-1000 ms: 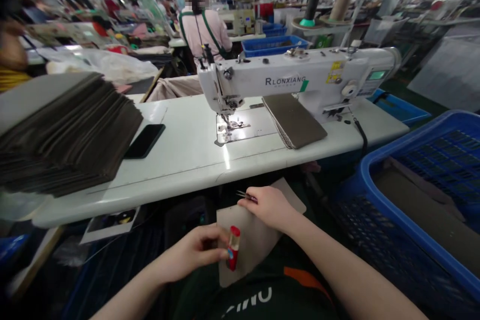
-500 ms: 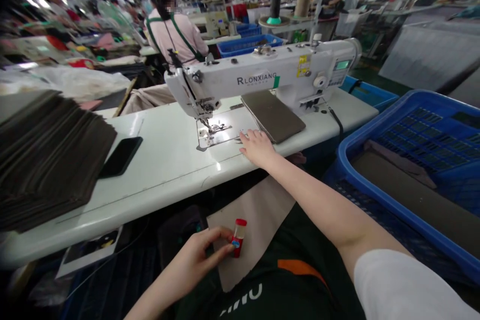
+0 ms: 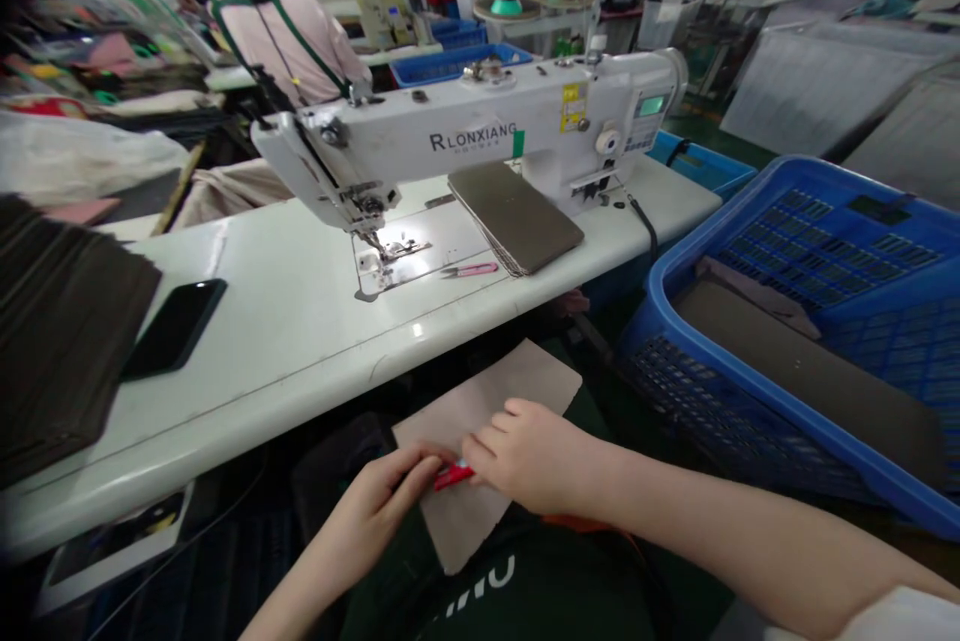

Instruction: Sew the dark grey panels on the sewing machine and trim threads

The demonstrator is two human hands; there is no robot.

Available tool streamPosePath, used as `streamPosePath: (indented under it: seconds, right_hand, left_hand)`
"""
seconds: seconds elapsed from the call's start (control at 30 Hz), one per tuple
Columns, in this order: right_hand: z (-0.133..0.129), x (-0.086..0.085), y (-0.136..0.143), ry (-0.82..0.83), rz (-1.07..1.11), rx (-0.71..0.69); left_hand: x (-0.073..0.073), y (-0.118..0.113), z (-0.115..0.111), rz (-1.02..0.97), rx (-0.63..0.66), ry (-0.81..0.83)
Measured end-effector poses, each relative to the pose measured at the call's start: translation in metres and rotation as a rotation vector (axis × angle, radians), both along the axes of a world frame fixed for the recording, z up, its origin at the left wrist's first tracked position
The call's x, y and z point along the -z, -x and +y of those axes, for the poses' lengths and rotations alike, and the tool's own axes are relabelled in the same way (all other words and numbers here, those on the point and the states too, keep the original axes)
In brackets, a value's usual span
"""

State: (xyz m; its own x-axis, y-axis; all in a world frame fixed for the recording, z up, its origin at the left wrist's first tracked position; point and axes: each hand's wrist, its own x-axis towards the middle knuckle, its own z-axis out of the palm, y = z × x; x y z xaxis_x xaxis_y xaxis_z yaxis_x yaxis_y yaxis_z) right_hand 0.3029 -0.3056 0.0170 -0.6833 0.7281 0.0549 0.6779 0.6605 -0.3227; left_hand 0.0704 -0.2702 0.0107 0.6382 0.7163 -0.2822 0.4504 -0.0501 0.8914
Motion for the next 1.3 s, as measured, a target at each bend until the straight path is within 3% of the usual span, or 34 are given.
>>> streamPosePath:
  seconds: [0.07, 0.2, 0.3, 0.47, 0.63, 0.77, 1.03, 1.3]
  right_hand:
    - [-0.002, 0.0, -0.004, 0.237, 0.178, 0.158]
    - [-0.01, 0.004, 0.004, 0.73, 0.8, 0.383]
    - [-0.011, 0.013, 0.02, 0.882, 1.086, 0.454]
    - [-0.002, 0.029, 0.04, 1.059, 1.298, 0.458]
    - [0.004, 0.036, 0.052, 1.276, 1.324, 0.588]
    - [0.007, 0.037, 0.059, 1.337, 1.327, 0.65]
    - [0.008, 0.039, 0.06, 1.268, 1.26, 0.732]
    - [0.01, 0.032, 0.059, 1.219, 1.216, 0.735]
  left_hand:
    - [0.007, 0.001, -0.001, -0.066, -0.172, 0.027]
    - [0.018, -0.001, -0.001, -0.173, -0.459, 0.186]
    - [0.016, 0.0, 0.005, -0.11, -0.468, 0.134]
    - [0.004, 0.013, 0.016, 0.04, -0.389, -0.083]
    - [0.003, 0.019, 0.012, 0.067, -0.4, -0.003]
    - [0.006, 0.012, 0.002, -0.006, -0.451, 0.103]
    - [0.011, -0.001, -0.008, -0.21, -0.511, 0.293]
    - [0.009, -0.007, -0.012, -0.258, -0.529, 0.341]
